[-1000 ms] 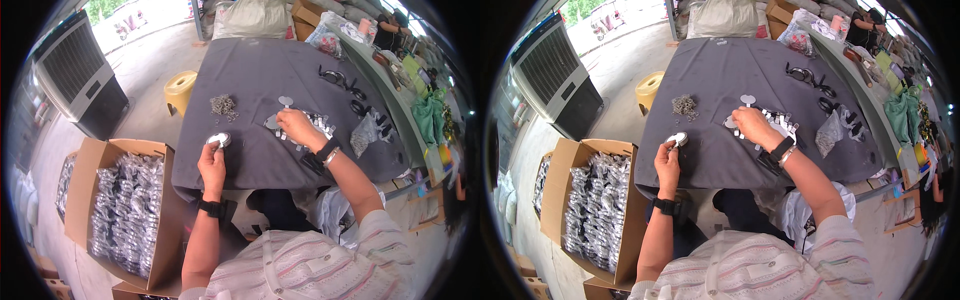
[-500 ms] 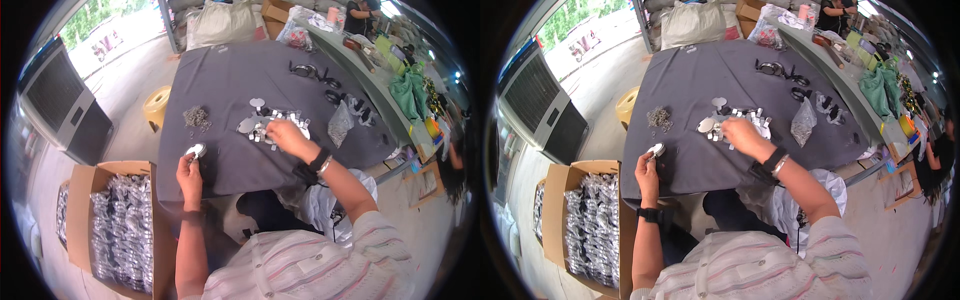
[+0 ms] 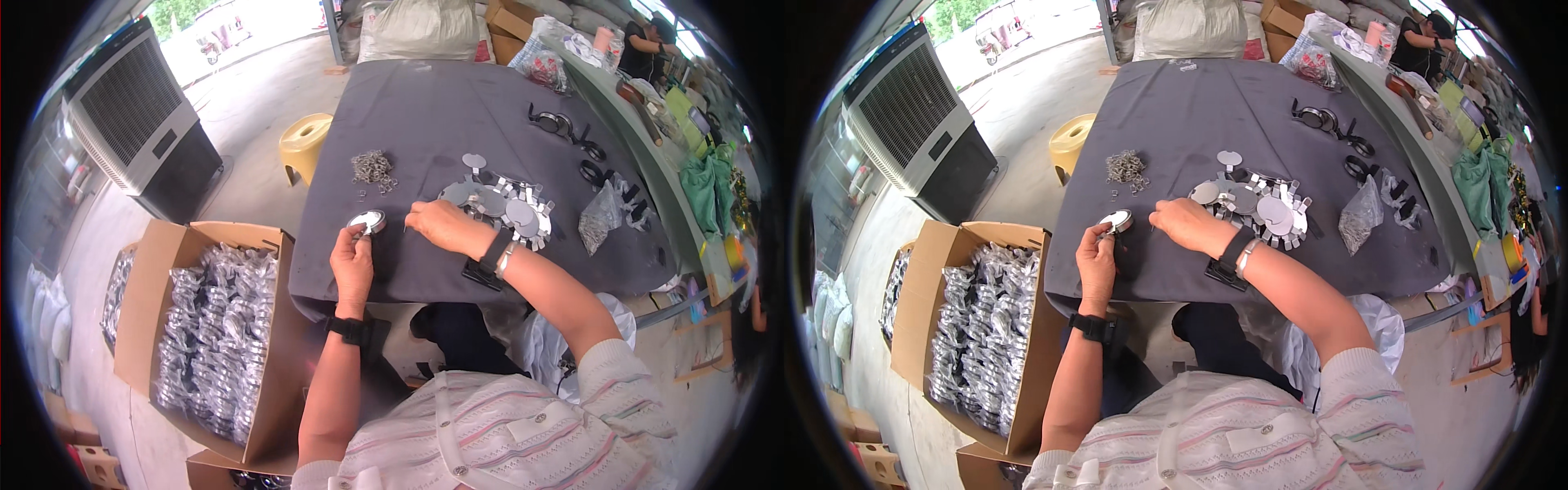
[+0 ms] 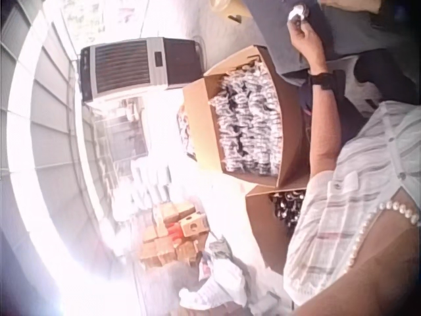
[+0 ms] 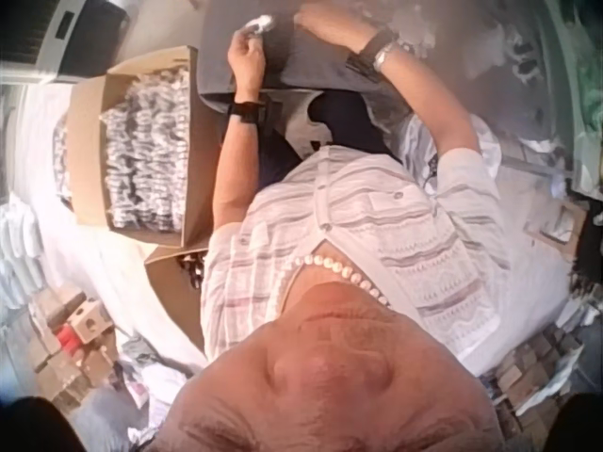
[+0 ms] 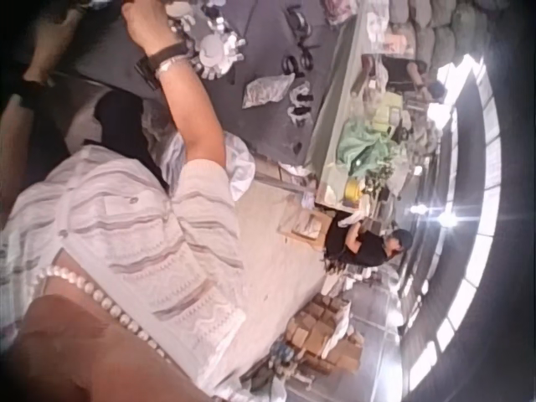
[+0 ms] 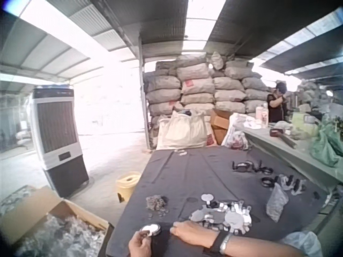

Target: The person retrieves metal plates from a bag and places them on a table. They then take a metal ring from a box and attach a metal plate and a clip to it by hand before placing the assembly back on the table.

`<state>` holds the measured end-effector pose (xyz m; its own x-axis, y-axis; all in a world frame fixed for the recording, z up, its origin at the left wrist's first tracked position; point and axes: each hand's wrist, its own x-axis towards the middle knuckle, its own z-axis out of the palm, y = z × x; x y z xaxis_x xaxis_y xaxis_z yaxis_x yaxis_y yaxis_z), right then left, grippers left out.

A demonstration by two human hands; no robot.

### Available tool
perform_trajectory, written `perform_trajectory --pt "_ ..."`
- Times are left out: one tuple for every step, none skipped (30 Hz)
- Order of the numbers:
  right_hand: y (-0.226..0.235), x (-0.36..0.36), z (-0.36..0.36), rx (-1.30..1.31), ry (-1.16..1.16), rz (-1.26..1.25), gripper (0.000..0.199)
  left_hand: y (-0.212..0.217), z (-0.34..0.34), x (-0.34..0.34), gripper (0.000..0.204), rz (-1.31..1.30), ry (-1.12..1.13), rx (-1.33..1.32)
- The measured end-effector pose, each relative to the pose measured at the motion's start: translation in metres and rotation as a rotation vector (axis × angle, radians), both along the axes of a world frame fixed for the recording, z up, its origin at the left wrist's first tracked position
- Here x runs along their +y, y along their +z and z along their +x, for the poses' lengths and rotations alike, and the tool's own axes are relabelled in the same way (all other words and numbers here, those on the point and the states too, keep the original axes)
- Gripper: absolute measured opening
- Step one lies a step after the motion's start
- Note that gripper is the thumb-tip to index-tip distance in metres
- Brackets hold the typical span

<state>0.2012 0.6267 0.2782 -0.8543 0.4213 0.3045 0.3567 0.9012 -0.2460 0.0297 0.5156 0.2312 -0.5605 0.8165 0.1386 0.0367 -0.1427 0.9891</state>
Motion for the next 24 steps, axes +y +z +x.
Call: perform_trajectory --pt "0.002 -0.002 -0.007 -0.052 -0.008 0.054 0.011 0.001 0.001 -0.001 0.013 0.028 -0.014 -0.02" --pt "-0.001 0.0 -0.011 -0.052 -0.001 0.051 0.011 0.002 0.001 -0.001 0.013 0.026 -0.006 -0.02" --pt "-0.004 0.003 -0.015 -0.077 0.044 0.169 0.01 0.004 0.002 -0.002 0.013 0.016 -0.006 -0.019" --pt "-0.007 0.006 -0.019 -0.101 0.089 0.286 0.009 0.006 0.003 -0.002 0.013 0.006 -0.006 -0.02" --pt "-0.01 0.009 -0.021 -0.101 0.094 0.285 0.009 0.009 0.004 -0.002 0.014 0.011 -0.022 -0.043" --pt "-0.011 0.01 -0.023 -0.108 0.145 0.361 0.01 0.007 0.003 -0.001 0.014 0.008 -0.014 -0.045" --pt "-0.012 0.01 -0.025 -0.114 0.195 0.437 0.011 0.005 0.002 -0.001 0.014 0.018 -0.006 -0.039" --pt "-0.013 0.011 -0.026 -0.114 0.199 0.434 0.011 0.004 0.001 -0.001 0.014 0.028 0.001 -0.032" --pt "-0.01 0.011 -0.025 -0.148 0.219 0.481 0.012 0.003 0.001 0.0 0.014 0.025 0.001 -0.033" --pt "-0.008 0.01 -0.025 -0.182 0.237 0.528 0.013 0.004 0.0 0.0 0.014 0.016 0.009 -0.019" --pt "-0.007 0.01 -0.025 -0.181 0.235 0.525 0.013 0.004 0.0 0.0 0.014 0.008 0.016 -0.004" --pt "-0.005 0.009 -0.025 -0.209 0.25 0.548 0.012 0.003 0.0 0.001 0.014 0.007 0.013 -0.002" --pt "-0.004 0.01 -0.025 -0.236 0.264 0.571 0.012 0.003 0.0 0.002 0.014 0.007 0.017 -0.005" --pt "-0.002 0.011 -0.025 -0.234 0.259 0.571 0.012 0.003 0.0 0.002 0.014 0.006 0.02 -0.007" --pt "-0.001 0.013 -0.027 -0.26 0.247 0.536 0.01 0.004 0.0 0.002 0.014 0.006 0.015 -0.002" --pt "0.0 0.013 -0.028 -0.286 0.235 0.502 0.008 0.006 0.0 0.001 0.014 -0.033 0.013 0.01" --pt "-0.001 0.014 -0.026 -0.281 0.229 0.502 0.008 0.007 -0.001 0.0 0.015 -0.072 0.011 0.022" --pt "-0.001 0.016 -0.025 -0.219 0.162 0.386 0.008 0.006 -0.001 0.0 0.015 -0.068 0.014 0.027" --pt "-0.001 0.017 -0.024 -0.157 0.096 0.269 0.008 0.004 0.0 0.0 0.015 -0.041 0.018 0.015" --pt "-0.001 0.019 -0.022 -0.153 0.098 0.273 0.008 0.003 -0.001 0.001 0.015 -0.014 0.022 0.003" --pt "0.001 0.016 -0.018 -0.019 0.05 0.071 0.01 0.004 0.001 0.001 0.015 -0.013 0.022 0.004" --pt "0.002 0.015 -0.015 0.115 0.002 -0.132 0.012 0.006 0.002 0.001 0.015 -0.003 -0.008 -0.021" --pt "-0.002 0.017 -0.012 0.17 -0.021 -0.129 0.009 0.008 0.003 0.001 0.015 0.008 -0.037 -0.047" --pt "0.002 0.011 -0.014 0.171 -0.017 -0.131 0.009 0.006 0.002 0.0 0.015 0.006 -0.033 -0.046"
